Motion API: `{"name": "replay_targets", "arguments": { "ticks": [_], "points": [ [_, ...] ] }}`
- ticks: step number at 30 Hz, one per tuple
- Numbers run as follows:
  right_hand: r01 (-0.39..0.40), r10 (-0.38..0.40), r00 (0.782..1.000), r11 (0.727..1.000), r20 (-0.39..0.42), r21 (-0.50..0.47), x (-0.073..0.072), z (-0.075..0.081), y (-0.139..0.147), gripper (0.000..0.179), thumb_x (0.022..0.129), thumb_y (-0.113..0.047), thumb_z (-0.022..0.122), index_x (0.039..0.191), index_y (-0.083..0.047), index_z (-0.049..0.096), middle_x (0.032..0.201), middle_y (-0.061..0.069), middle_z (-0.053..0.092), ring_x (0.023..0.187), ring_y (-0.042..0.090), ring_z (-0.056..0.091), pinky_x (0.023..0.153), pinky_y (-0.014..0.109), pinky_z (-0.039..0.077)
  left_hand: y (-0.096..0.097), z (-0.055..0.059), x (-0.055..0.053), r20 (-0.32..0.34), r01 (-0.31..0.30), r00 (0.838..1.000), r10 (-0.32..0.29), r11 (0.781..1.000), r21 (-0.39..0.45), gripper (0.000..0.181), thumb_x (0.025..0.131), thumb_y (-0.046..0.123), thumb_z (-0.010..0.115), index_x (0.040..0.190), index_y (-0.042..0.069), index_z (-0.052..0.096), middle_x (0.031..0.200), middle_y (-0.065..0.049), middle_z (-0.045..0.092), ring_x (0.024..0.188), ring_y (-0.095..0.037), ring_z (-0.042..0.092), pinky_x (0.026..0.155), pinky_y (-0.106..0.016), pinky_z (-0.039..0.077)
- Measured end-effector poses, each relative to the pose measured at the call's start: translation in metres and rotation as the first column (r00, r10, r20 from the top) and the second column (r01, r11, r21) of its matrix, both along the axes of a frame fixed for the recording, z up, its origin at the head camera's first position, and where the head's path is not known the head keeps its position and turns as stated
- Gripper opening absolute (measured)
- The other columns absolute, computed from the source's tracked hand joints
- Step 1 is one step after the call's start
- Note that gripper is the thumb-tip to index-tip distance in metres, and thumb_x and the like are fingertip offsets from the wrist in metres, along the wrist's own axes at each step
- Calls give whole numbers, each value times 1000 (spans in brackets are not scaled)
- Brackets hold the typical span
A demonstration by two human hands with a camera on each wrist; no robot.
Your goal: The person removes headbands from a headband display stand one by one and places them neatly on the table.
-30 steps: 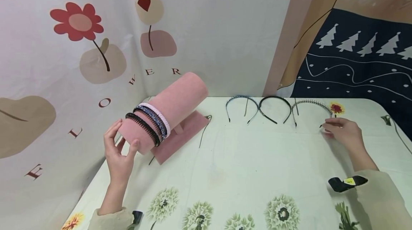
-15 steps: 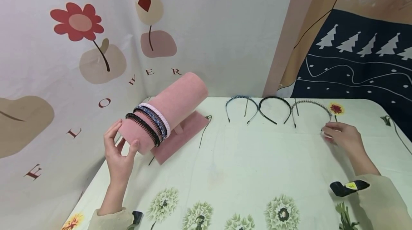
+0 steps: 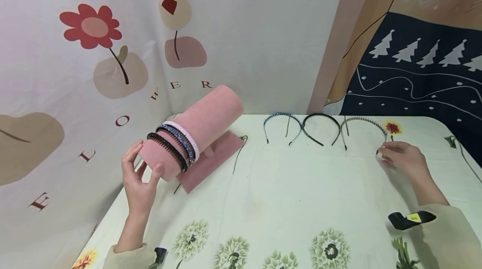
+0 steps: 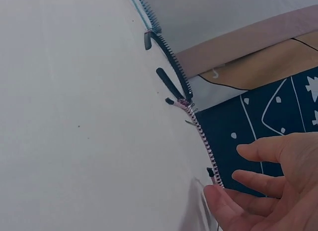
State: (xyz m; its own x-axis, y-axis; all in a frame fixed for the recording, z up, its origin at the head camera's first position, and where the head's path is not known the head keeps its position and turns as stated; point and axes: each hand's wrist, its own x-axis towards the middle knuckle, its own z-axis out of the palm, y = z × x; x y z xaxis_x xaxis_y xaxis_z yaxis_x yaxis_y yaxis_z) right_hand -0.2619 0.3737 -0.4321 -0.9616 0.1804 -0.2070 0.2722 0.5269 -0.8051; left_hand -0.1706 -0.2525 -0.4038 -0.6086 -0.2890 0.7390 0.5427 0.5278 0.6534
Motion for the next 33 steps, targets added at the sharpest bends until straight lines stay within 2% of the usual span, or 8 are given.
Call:
{"name": "replay_targets", "arguments": {
  "ticks": [7,10,19,20,24,26,27,33],
  "points": [
    [48,-48,998,999,-32,-8,0,0,0,63,99,-32,57,139,14,43,80,-30,49,65,-18,53,60,17,57,1,0,1,5,-3,1000,3,1000,0,68,74,1,73,136,-8,48,146,-20,46,137,-9,44,106,-15,44],
    [62,-64,997,998,-44,-29,1,0,-1,52,99,-30,57,136,7,50,84,-28,51,66,-19,52,61,16,57,3,2,2,8,-8,1000,8,1000,0,67,75,0,72,136,-9,47,145,-22,46,137,-8,44,106,-14,43],
    [8,-16,996,995,-85,-98,7,4,-6,48,98,-32,59,133,0,53,81,-40,48,71,-20,54,63,15,57,21,26,15,-6,6,1000,-6,1000,7,62,77,0,69,134,-13,46,142,-28,46,135,-9,45,106,-14,43],
    [16,-25,996,994,-84,-109,8,5,-7,40,98,-33,60,128,-8,58,81,-40,49,71,-20,55,63,14,57,21,27,16,-6,7,1000,-7,1000,7,62,77,0,69,134,-13,46,142,-28,46,135,-9,45,106,-14,43],
    [-11,4,996,997,-91,-77,14,11,-15,55,100,-31,57,136,9,46,83,-41,47,72,-22,53,63,15,58,20,26,15,-1,6,1000,-6,1000,4,63,77,-1,69,135,-12,46,143,-27,45,135,-9,45,106,-14,43],
    [-15,10,996,998,-89,-60,17,14,-20,55,100,-31,56,136,9,46,81,-43,46,72,-23,52,63,15,57,20,25,15,2,6,1000,-6,1000,3,64,76,-1,69,135,-12,46,143,-27,45,135,-8,45,107,-15,43],
    [-31,27,995,999,-92,-44,19,16,-22,61,101,-30,55,139,16,38,82,-43,45,72,-23,51,64,15,57,19,24,14,3,6,1000,-6,1000,3,64,76,-1,69,135,-12,46,143,-27,45,136,-8,44,107,-15,43],
    [-79,75,991,996,-113,-37,25,18,-29,62,101,-28,54,140,18,36,84,-43,46,75,-24,51,64,14,57,19,25,14,0,6,1000,-6,1000,-1,63,77,0,69,135,-13,46,144,-26,45,135,-7,44,107,-15,43]
  ]
}}
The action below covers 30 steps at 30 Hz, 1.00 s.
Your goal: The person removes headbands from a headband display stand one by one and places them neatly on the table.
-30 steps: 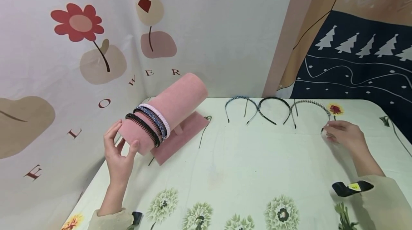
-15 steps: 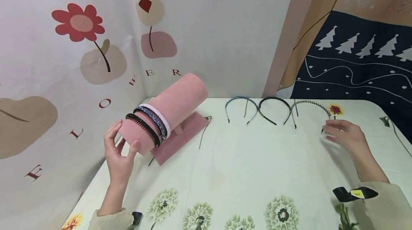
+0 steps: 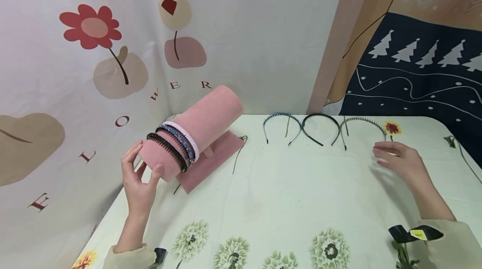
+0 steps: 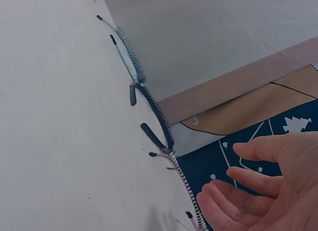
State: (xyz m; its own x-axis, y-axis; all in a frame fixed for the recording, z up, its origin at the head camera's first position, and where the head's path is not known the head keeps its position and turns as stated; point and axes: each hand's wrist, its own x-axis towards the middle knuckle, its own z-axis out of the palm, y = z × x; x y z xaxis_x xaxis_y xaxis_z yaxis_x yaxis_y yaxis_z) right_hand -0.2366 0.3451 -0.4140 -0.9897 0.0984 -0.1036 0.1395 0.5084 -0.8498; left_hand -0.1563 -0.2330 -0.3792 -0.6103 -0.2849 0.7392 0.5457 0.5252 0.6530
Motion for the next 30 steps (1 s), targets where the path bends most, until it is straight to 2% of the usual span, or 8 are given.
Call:
{"name": "replay_targets", "arguments": {
  "ticks": [8,12,15,18,20,22,26,30],
  "points": [
    [-19,19,1000,1000,9,8,3,1,-5,60,101,-30,54,139,14,41,86,-46,46,75,-26,51,66,11,56,-15,-20,-12,1,-6,1000,6,1000,-3,67,75,1,72,136,-11,46,146,-22,46,136,-7,44,107,-15,43],
    [-39,39,999,999,-5,2,5,3,-8,57,102,-29,54,138,14,43,87,-45,47,76,-25,52,66,10,55,-19,-24,-14,-3,-7,1000,7,1000,-5,67,75,2,74,136,-9,47,146,-20,46,137,-8,44,106,-15,44],
    [-54,53,998,998,-19,-14,7,4,-10,44,101,-29,55,131,4,53,88,-45,49,78,-24,53,67,10,55,-19,-24,-13,1,-10,1000,10,1000,-9,68,75,2,74,136,-9,47,146,-19,47,137,-7,44,106,-15,44],
    [-80,78,996,995,-37,-56,10,5,-11,22,100,-27,57,120,-17,61,90,-43,54,80,-23,56,68,10,55,-19,-24,-13,4,-10,1000,10,1000,-9,68,74,2,74,136,-9,47,147,-17,47,137,-7,44,106,-15,44],
    [-104,99,994,990,-54,-93,12,5,-11,12,100,-25,59,110,-30,61,93,-42,57,82,-21,58,68,10,56,-19,-24,-14,5,-8,1000,8,1000,-8,68,74,2,74,136,-9,47,147,-17,47,137,-6,44,106,-15,44],
    [-123,115,991,985,-68,-119,14,6,-13,15,99,-22,60,109,-33,62,94,-40,60,84,-20,60,69,10,55,-19,-24,-14,4,-7,1000,7,1000,-6,68,74,2,74,136,-10,47,147,-18,47,136,-7,44,106,-15,44],
    [-135,125,988,986,-95,-101,17,8,-17,14,100,-21,59,111,-29,63,95,-40,60,85,-20,60,69,9,55,-18,-23,-13,5,-11,1000,11,1000,-4,68,75,1,72,136,-11,46,146,-20,46,136,-6,44,106,-15,43],
    [-146,138,984,987,-111,-66,20,11,-22,14,100,-22,58,113,-27,62,96,-40,60,86,-21,59,69,8,55,-9,-12,-7,2,-9,1000,9,1000,0,65,76,0,70,135,-12,45,144,-25,45,135,-7,45,106,-14,43]
  ]
}}
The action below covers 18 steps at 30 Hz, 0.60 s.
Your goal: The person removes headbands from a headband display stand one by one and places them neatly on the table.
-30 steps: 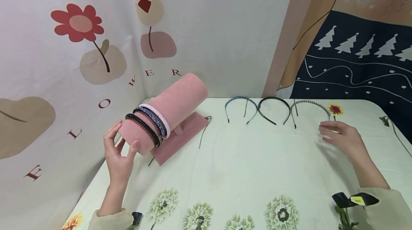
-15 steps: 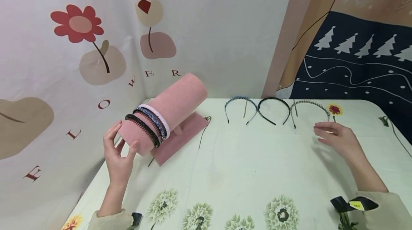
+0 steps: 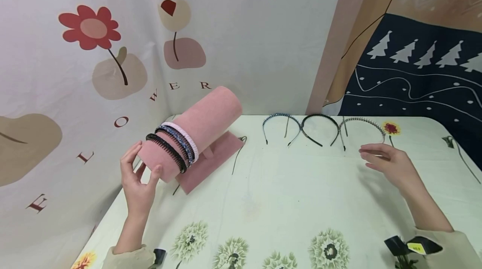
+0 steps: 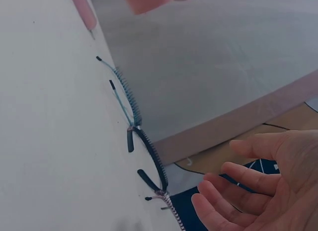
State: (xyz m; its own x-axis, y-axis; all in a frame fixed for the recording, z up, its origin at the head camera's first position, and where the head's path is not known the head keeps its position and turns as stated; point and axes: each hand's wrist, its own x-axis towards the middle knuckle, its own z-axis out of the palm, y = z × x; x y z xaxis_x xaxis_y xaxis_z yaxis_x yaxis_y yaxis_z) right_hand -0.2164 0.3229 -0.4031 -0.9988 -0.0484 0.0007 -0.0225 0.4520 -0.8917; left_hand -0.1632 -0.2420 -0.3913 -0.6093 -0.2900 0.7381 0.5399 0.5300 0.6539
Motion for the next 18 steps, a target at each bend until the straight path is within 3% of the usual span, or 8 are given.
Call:
{"name": "replay_targets", "arguments": {
  "ticks": [5,18],
  "points": [
    [-46,45,999,998,-21,-33,4,6,-3,20,100,-17,58,113,-31,62,99,-37,63,89,-18,61,71,8,54,11,14,8,-14,11,1000,-11,1000,6,62,77,0,69,133,-14,46,142,-28,46,134,-8,46,105,-14,43],
    [-107,104,992,994,-75,-36,9,13,-15,27,100,-12,57,115,-34,62,104,-34,65,91,-15,63,73,8,54,13,18,9,-13,9,1000,-9,1000,5,62,77,0,69,133,-14,46,141,-29,46,134,-9,46,105,-13,43]
  ]
}}
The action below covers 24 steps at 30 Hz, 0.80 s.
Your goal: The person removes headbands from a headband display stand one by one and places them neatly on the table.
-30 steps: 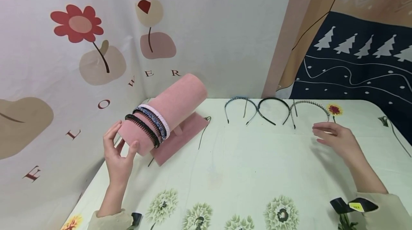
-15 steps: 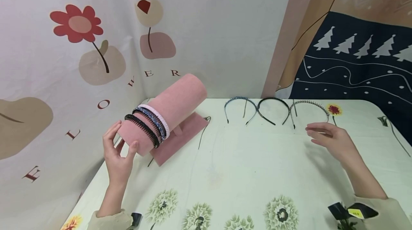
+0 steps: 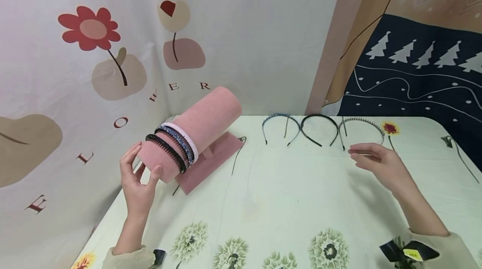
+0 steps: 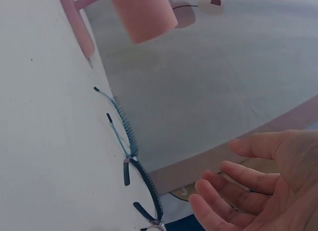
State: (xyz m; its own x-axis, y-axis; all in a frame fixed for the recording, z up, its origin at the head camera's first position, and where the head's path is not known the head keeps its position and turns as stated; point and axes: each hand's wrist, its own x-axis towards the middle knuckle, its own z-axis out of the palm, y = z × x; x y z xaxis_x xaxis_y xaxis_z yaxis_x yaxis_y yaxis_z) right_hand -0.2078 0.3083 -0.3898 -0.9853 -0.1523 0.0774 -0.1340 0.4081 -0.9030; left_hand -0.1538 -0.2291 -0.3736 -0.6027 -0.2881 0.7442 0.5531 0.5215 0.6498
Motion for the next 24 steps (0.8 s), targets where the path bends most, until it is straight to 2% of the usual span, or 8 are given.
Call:
{"name": "replay_targets", "arguments": {
  "ticks": [5,12,19,22,24],
  "points": [
    [-4,4,1000,1000,3,4,0,2,-6,26,100,-13,58,116,-33,63,104,-34,66,90,-13,64,74,7,54,1,1,1,3,2,1000,-2,1000,-3,62,77,-1,68,133,-15,46,140,-33,44,134,-9,46,105,-13,43],
    [-5,5,1000,1000,8,25,1,3,-19,22,98,-16,60,120,-20,65,102,-32,67,88,-11,65,74,8,54,0,1,1,4,6,1000,-6,1000,-3,62,77,-1,68,133,-15,45,140,-33,44,135,-10,46,106,-14,43],
    [-31,32,999,999,-17,20,-3,2,-36,22,98,-15,60,118,-24,65,104,-31,66,92,-12,64,76,8,53,-1,-1,1,11,10,1000,-11,1000,14,62,78,-2,69,134,-14,45,142,-28,45,134,-10,46,107,-14,43],
    [-44,45,999,999,-14,15,-5,3,-45,22,99,-17,60,120,-19,65,104,-31,66,93,-12,64,77,9,54,-2,-2,-1,12,13,1000,-14,1000,17,63,77,-2,70,134,-14,45,143,-27,46,134,-10,46,107,-15,43],
    [-50,50,999,998,-8,22,-6,5,-52,26,99,-19,60,123,-11,64,104,-31,65,94,-12,64,78,9,54,-3,-4,-2,14,13,1000,-14,1000,17,63,77,-3,70,134,-14,45,143,-26,46,135,-10,46,107,-15,43]
  ]
}}
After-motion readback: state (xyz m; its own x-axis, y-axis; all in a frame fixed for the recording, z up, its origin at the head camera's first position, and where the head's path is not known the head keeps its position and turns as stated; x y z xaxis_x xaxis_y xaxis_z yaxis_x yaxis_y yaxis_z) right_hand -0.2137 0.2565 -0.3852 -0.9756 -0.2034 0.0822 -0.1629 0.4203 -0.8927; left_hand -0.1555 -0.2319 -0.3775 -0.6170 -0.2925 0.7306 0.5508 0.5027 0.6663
